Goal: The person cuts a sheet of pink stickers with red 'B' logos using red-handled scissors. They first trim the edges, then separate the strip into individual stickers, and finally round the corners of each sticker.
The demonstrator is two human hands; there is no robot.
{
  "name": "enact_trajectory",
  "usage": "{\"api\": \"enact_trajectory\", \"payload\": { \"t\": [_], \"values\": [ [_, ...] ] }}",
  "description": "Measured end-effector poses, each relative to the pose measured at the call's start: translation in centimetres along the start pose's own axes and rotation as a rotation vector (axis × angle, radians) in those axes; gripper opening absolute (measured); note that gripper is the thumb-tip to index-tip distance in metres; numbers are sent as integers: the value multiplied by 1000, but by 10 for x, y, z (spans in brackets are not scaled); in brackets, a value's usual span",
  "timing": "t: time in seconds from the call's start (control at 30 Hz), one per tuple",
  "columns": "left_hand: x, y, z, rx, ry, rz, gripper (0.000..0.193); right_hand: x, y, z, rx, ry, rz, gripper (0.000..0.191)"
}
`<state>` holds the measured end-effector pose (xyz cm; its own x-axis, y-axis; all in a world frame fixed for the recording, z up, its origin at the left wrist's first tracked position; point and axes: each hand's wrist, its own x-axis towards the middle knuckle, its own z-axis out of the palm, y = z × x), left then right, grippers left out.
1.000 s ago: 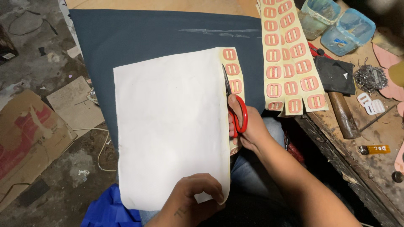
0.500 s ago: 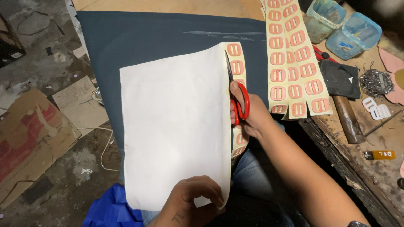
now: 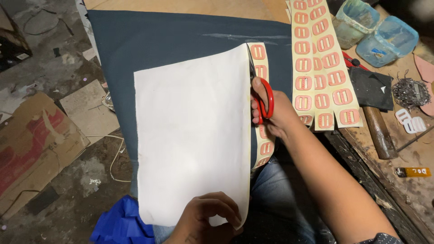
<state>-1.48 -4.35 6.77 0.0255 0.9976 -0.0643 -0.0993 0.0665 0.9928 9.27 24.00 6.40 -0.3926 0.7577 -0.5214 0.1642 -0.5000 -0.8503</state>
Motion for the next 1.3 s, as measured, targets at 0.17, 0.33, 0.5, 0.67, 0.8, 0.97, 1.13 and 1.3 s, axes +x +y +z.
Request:
{"api": "enact_trajectory", "payload": {
  "t": [0.17, 0.33, 0.5, 0.67, 0.8, 0.97, 1.13, 1.3],
  "values": [
    [-1, 1, -3, -7, -14, -26, 16, 10, -9, -1, -12, -45, 4, 54],
    [-2, 0, -7, -56, -28, -24, 15, 15, -8, -2, -10, -37, -3, 55],
    [-1, -6, -2, 9, 26, 1, 17, 19, -1, -5, -85, 71, -70, 57],
    [-5, -3, 3, -86, 202, 130, 28, 26, -3, -17, -822, 293, -282, 60],
    [-17, 9, -3, -15, 331, 104, 30, 36, -4, -28, -1236, 454, -389, 45],
    [-24, 11, -8, 154, 349, 217, 23, 40, -5, -45, -1306, 515, -472, 41],
    [-25, 7, 0, 303, 415, 258, 16, -2, -21, -32, -1248, 481, -632, 34],
    [-17, 7, 3, 302, 454, 294, 12, -122, -21, -9, -779, -576, -871, 55]
  ]
}}
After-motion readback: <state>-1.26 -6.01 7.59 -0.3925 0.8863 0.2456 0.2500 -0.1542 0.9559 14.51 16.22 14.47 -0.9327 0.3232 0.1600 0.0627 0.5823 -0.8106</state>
